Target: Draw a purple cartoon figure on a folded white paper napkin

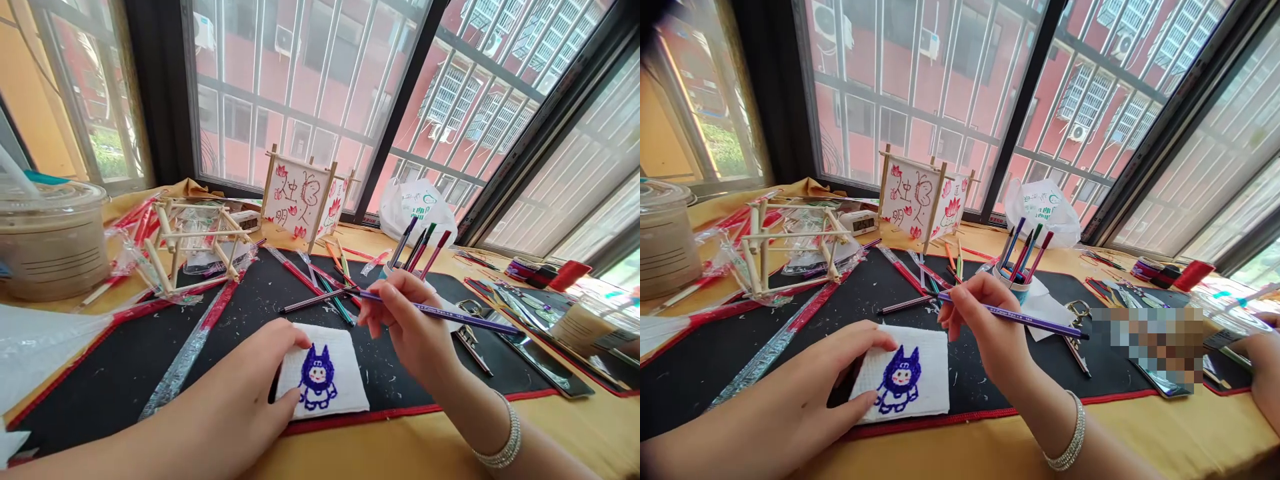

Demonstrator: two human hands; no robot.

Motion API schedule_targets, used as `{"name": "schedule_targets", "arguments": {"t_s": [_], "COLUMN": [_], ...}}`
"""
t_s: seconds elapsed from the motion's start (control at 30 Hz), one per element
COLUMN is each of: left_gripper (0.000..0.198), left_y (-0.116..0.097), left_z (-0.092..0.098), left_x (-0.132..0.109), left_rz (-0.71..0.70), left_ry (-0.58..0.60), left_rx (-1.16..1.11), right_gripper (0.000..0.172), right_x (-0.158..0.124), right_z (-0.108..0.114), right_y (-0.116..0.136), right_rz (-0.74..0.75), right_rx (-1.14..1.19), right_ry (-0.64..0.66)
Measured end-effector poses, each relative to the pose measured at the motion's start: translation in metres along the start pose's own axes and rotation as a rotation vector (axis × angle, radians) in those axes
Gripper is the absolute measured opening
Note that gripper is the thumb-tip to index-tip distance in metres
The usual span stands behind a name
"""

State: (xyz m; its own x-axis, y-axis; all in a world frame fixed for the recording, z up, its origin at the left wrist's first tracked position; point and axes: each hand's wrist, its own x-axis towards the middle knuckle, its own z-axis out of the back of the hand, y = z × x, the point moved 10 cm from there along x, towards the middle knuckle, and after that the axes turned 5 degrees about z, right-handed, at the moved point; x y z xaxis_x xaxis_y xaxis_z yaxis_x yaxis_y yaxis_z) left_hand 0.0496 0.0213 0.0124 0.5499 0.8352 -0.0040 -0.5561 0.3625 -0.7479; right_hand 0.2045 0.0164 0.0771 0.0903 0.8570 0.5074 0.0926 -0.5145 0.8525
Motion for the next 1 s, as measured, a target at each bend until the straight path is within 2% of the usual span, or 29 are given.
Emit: {"name": "schedule_targets", "arguments": {"t_s": [0.13,0.23,0.3,0.43,0.67,0.87,1.0], "left_gripper": [0.027,0.031,0.033,0.036,0.040,0.033,0.043], "left_y": [-0.004,-0.003,0.000,0.006,0.007,-0.017,-0.019], "left_z": [-0.002,-0.005,-0.002,0.000,0.000,0.003,0.002], "left_x": [-0.001,-0.002,-0.002,-0.001,-0.006,-0.033,-0.036], "left_rz": [-0.023,-0.030,-0.038,-0.061,-0.127,-0.439,-0.481], "left_ry": [0.037,0.041,-0.043,-0.239,-0.392,-0.557,-0.586], "left_rx": [0.002,0.011,0.026,0.071,0.160,0.366,0.441], "right_gripper": [0.033,0.034,0.034,0.034,0.036,0.036,0.036], "right_x": [-0.017,-0.032,-0.037,-0.040,-0.043,-0.042,-0.044], "right_z": [-0.019,-0.034,-0.040,-0.044,-0.052,-0.056,-0.057], "right_y": [-0.009,-0.019,-0.024,-0.028,-0.020,-0.011,-0.017], "right_rz": [-0.051,-0.083,-0.077,-0.028,0.026,0.060,0.031], "right_rx": [-0.076,-0.229,-0.342,-0.477,-0.583,-0.602,-0.589], "right_ry": [0.152,0.311,0.380,0.441,0.577,0.590,0.641]}}
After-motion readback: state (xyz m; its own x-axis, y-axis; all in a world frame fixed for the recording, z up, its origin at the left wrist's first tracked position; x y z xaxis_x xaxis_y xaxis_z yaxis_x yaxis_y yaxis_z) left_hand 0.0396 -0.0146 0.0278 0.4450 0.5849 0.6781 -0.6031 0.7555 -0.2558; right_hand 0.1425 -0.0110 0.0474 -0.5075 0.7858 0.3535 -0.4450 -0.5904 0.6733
